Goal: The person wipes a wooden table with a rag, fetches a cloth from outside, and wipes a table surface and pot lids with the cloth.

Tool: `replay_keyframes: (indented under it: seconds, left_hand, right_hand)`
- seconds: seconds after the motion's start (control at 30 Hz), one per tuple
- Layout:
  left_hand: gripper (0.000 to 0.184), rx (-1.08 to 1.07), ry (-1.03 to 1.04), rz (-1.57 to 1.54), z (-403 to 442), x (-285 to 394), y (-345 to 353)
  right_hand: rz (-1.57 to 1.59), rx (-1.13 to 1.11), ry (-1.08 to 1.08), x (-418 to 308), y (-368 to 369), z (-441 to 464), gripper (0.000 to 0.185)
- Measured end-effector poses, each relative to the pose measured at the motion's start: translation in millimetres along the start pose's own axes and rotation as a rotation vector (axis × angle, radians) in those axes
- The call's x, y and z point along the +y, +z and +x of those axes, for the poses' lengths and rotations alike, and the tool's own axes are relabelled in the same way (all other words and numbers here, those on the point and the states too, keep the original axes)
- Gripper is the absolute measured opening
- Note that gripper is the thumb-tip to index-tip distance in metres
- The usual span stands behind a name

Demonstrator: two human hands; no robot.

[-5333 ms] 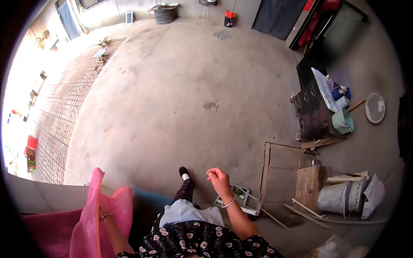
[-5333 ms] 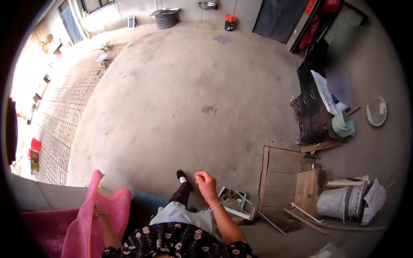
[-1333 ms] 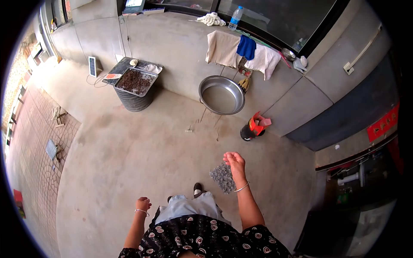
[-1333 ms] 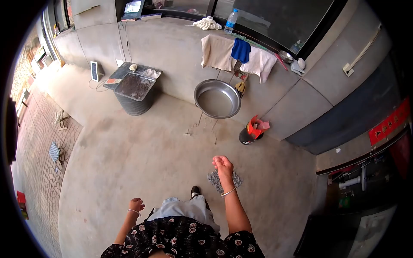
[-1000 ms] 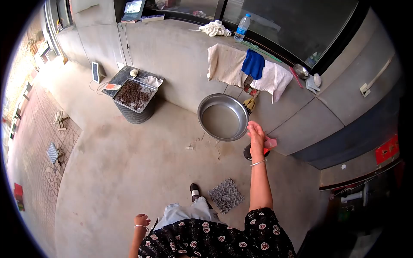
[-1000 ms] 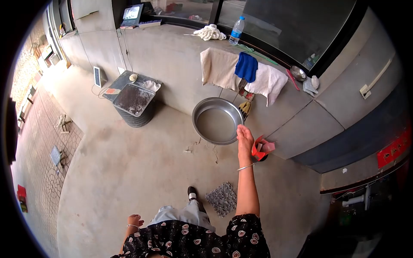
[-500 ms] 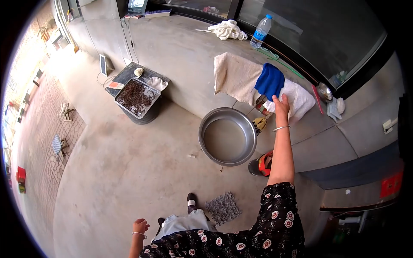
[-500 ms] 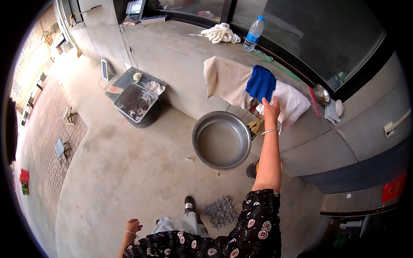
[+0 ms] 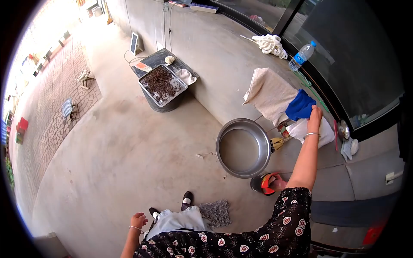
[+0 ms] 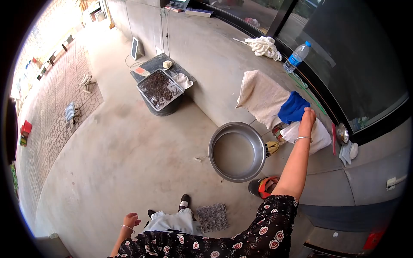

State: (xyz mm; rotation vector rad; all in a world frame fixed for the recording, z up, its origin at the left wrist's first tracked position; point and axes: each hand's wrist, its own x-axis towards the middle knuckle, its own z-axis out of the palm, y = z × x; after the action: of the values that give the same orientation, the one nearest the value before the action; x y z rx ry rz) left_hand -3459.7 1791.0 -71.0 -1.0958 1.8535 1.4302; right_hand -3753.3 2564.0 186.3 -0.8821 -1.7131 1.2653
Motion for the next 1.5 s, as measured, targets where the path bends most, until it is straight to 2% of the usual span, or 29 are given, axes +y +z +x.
replay_keyframes:
  seconds: [0.03,0.1,0.17,0.2,0.23,0.27,0.3,0.37,0.43,0.5,0.57,0.63,0.7,0.8,0.83,0.9,0.93,0.97,1.0,1.07,1.1,1.17,1.2,1.3,1.33,1.37,1.43,1.47,1.5]
  left_hand:
    - [0.027,-0.014,0.005,0.002,0,-4,-2]
    - [0.027,-0.019,0.004,-0.012,1,-10,-5]
    - [0.027,0.019,0.013,-0.026,-3,-10,-5]
    - [0.027,0.01,0.03,-0.018,-4,-8,-8]
    - [0.028,0.002,0.035,-0.071,-13,4,-9]
    - [0.029,0.009,0.063,-0.093,-14,7,-12]
    - [0.03,0.01,0.095,-0.109,-12,8,-16]
    - [0.033,-0.036,0.116,-0.117,-7,14,-28]
    - [0.034,-0.034,0.237,-0.106,-12,19,-46]
    - [0.036,-0.067,0.239,-0.096,-29,31,-72]
    - [0.038,-0.157,0.264,-0.288,-40,29,-97]
    - [0.04,-0.263,0.307,-0.462,-54,20,-120]
    - [0.043,-0.373,0.377,-0.62,-68,16,-144]
    - [0.046,-0.381,0.325,-0.728,-72,-5,-172]
    - [0.045,-0.4,0.374,-0.813,-75,-15,-183]
    - [0.04,-0.411,0.277,-1.107,-83,-27,-213]
    - [0.034,-0.378,0.364,-1.317,-88,-31,-227]
    - [0.027,-0.253,0.557,-1.442,-81,-40,-236]
    - [0.03,-0.57,0.988,-1.5,-43,-57,-247]
    - [0.034,-0.476,1.324,-1.283,-23,-81,-279]
    - [0.035,-0.082,1.181,-1.074,-56,-86,-300]
    - [0.039,0.44,1.114,-0.596,-84,-88,-338]
    - [0.041,0.675,1.014,-0.373,-97,-90,-357]
    - [0.045,0.046,0.792,-1.451,-97,-109,-387]
    - [0.047,0.143,0.898,-1.392,-82,-122,-390]
    - [0.052,0.307,1.003,-1.273,-79,-127,-404]
    - [0.057,0.107,0.919,-1.576,-97,-123,-433]
    - [0.059,0.428,0.895,-1.384,-98,-118,-444]
    - [0.058,0.365,0.921,-1.465,-101,-124,-453]
  right_hand:
    - [0.017,-0.079,-0.139,24,-4,42,0.028]
    - [0.042,-0.203,-0.258,-6,2,56,0.028]
    - [0.044,-0.291,-0.474,-88,24,-21,0.029]
    - [0.141,-0.369,-0.478,-116,33,-49,0.028]
    - [0.155,-0.412,-0.619,-136,42,-75,0.027]
    - [0.395,-0.563,-0.372,-151,44,-89,0.028]
    - [0.448,-0.499,-0.303,-171,48,-139,0.031]
    - [0.251,-0.281,-0.395,-186,59,-239,0.034]
    - [0.299,-0.561,-0.267,-147,77,-269,0.037]
    - [0.372,-0.608,0.06,-166,104,-402,0.031]
    - [0.352,-1.114,0.121,-156,121,-483,0.021]
    - [0.295,-1.322,0.233,-156,134,-581,0.012]
    - [0.27,-1.657,0.366,-138,150,-656,0.011]
    - [0.11,-1.971,0.488,-151,147,-783,0.01]
    - [0.006,-2.072,0.521,-163,140,-820,0.011]
    - [-0.011,-2.317,0.203,-157,132,-888,0.012]
    - [0.006,-2.429,0.041,-160,124,-917,0.011]
    - [0.026,-2.526,-0.126,-161,116,-945,0.011]
    - [0.103,-2.588,-0.201,-169,107,-966,0.009]
    - [0.311,-2.658,-0.267,-177,98,-1000,0.009]
    - [0.258,-2.604,-0.146,-178,100,-1011,0.011]
    - [0.146,-2.474,0.089,-177,103,-1032,0.014]
    - [0.22,-2.436,0.017,-176,110,-1047,0.024]
    - [0.203,-2.557,0.1,-186,119,-1088,0.032]
    - [0.242,-2.596,0.141,-182,124,-1102,0.039]
    - [0.133,-2.634,0.179,-182,131,-1115,0.039]
    - [-0.066,-2.773,0.442,-199,147,-1142,0.036]
    - [-0.129,-2.851,0.498,-199,157,-1158,0.029]
    - [-0.04,-2.84,0.561,-208,155,-1173,0.024]
